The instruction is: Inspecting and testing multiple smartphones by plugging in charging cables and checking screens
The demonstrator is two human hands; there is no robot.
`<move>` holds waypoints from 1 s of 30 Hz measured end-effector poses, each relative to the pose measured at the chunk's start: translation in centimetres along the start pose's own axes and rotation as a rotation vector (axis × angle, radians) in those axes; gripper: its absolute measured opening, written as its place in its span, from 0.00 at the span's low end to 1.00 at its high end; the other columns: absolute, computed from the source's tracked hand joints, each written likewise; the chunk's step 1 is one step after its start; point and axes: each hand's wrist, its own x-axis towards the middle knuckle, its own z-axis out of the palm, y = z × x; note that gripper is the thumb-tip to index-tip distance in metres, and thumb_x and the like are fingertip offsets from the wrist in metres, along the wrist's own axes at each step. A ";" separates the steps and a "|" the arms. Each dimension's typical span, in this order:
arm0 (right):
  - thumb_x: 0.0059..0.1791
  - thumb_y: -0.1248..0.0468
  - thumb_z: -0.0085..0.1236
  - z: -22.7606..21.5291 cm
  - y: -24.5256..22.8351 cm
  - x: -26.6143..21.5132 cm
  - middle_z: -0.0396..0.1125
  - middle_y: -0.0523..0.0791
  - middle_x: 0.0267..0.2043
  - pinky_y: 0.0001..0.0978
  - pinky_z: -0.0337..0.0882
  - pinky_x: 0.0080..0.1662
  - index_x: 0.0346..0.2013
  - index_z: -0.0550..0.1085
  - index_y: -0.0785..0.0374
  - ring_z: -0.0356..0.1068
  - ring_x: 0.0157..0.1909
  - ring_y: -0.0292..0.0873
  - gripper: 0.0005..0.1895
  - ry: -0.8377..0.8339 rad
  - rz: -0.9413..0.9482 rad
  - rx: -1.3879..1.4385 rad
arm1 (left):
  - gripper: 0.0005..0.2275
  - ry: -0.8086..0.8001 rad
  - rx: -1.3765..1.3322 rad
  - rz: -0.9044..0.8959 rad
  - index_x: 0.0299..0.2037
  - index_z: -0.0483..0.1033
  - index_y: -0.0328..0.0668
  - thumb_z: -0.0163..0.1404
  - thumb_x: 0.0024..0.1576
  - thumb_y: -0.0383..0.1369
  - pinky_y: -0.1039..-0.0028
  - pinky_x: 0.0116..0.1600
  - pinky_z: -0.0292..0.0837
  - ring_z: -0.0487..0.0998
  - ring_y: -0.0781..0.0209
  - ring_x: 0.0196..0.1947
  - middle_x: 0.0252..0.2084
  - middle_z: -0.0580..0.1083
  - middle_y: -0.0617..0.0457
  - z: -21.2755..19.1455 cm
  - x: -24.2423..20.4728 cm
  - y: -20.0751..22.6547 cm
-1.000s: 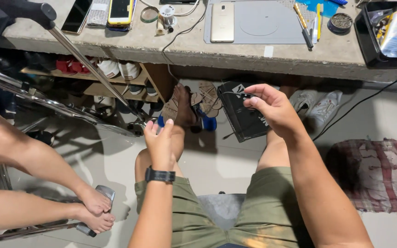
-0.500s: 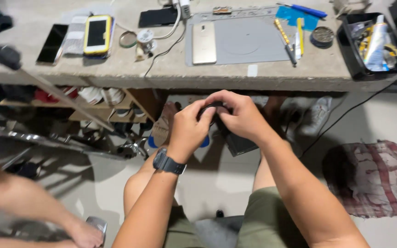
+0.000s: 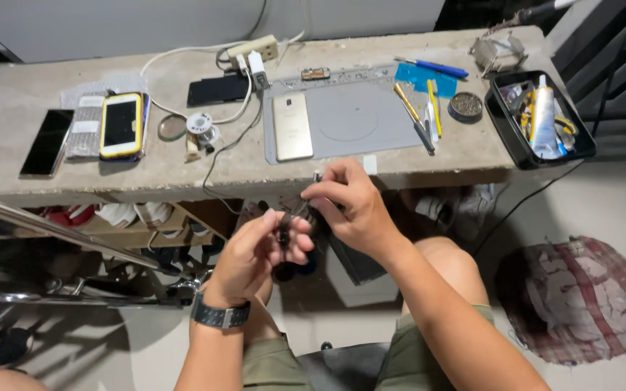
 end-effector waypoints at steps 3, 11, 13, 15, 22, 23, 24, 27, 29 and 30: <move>0.55 0.68 0.62 1.0 1.0 -0.4 0.63 0.39 0.39 0.32 0.77 0.46 0.45 0.85 0.45 0.72 0.36 0.44 0.11 0.047 0.019 0.034 | 0.28 0.022 -0.042 -0.075 0.53 0.83 0.36 0.37 0.72 0.54 0.65 0.43 0.88 0.90 0.57 0.37 0.39 0.86 0.42 1.1 2.5 0.3; 0.51 0.77 0.63 -0.1 0.9 2.8 0.77 0.46 0.45 0.38 0.80 0.47 0.41 0.85 0.58 0.80 0.41 0.44 0.12 0.100 0.135 0.259 | 0.17 0.161 -0.001 0.097 0.62 0.77 0.34 0.55 0.65 0.32 0.71 0.39 0.88 0.86 0.59 0.34 0.45 0.84 0.43 0.9 8.8 -0.8; 0.50 0.79 0.60 0.7 2.0 2.6 0.78 0.49 0.47 0.40 0.80 0.48 0.40 0.85 0.63 0.80 0.43 0.43 0.11 0.114 0.204 0.360 | 0.20 0.132 0.024 0.178 0.67 0.74 0.34 0.56 0.64 0.28 0.74 0.42 0.88 0.86 0.62 0.36 0.45 0.82 0.46 1.6 9.4 -0.3; 0.55 0.76 0.58 1.9 3.9 1.6 0.80 0.53 0.45 0.38 0.84 0.43 0.53 0.76 0.70 0.79 0.37 0.41 0.12 0.147 0.434 0.660 | 0.23 0.114 0.099 0.217 0.68 0.73 0.35 0.58 0.62 0.24 0.75 0.50 0.88 0.87 0.64 0.42 0.46 0.82 0.48 2.9 9.6 0.8; 0.57 0.73 0.58 2.0 5.6 3.3 0.80 0.54 0.46 0.34 0.83 0.49 0.73 0.57 0.65 0.81 0.50 0.44 0.31 0.251 0.467 0.743 | 0.26 0.074 0.140 0.248 0.70 0.73 0.33 0.58 0.59 0.16 0.70 0.54 0.87 0.87 0.60 0.46 0.46 0.83 0.44 2.7 11.7 0.1; 0.58 0.72 0.57 1.9 5.9 3.4 0.80 0.53 0.45 0.34 0.83 0.47 0.76 0.55 0.64 0.81 0.49 0.44 0.33 0.259 0.499 0.778 | 0.27 0.059 0.148 0.257 0.69 0.73 0.33 0.59 0.58 0.16 0.69 0.56 0.86 0.86 0.59 0.49 0.49 0.83 0.43 2.6 11.8 -0.2; 0.59 0.71 0.56 1.9 6.3 3.4 0.79 0.52 0.43 0.34 0.82 0.45 0.79 0.53 0.62 0.81 0.47 0.43 0.35 0.267 0.531 0.814 | 0.27 0.043 0.156 0.266 0.69 0.73 0.34 0.60 0.57 0.16 0.68 0.59 0.86 0.86 0.58 0.52 0.51 0.83 0.43 2.4 11.9 -0.5; 0.59 0.71 0.54 1.9 6.6 3.6 0.77 0.51 0.42 0.28 0.82 0.45 0.82 0.48 0.60 0.79 0.40 0.38 0.40 0.256 0.511 0.822 | 0.30 0.020 0.196 0.257 0.68 0.74 0.35 0.65 0.53 0.18 0.65 0.62 0.85 0.85 0.57 0.55 0.54 0.82 0.44 0.8 12.0 -1.2; 0.58 0.73 0.52 1.2 6.3 3.7 0.76 0.51 0.41 0.26 0.81 0.42 0.83 0.46 0.60 0.78 0.36 0.38 0.41 0.217 0.484 0.818 | 0.25 0.036 0.055 0.206 0.66 0.72 0.34 0.63 0.57 0.28 0.64 0.60 0.84 0.85 0.54 0.55 0.54 0.81 0.41 -0.6 12.0 -1.7; 0.57 0.76 0.50 0.8 6.1 3.9 0.75 0.51 0.40 0.25 0.80 0.40 0.84 0.44 0.60 0.76 0.33 0.37 0.43 0.182 0.450 0.811 | 0.24 0.045 -0.082 0.160 0.63 0.71 0.33 0.60 0.61 0.38 0.64 0.59 0.84 0.85 0.51 0.54 0.55 0.79 0.39 -1.2 12.2 -1.8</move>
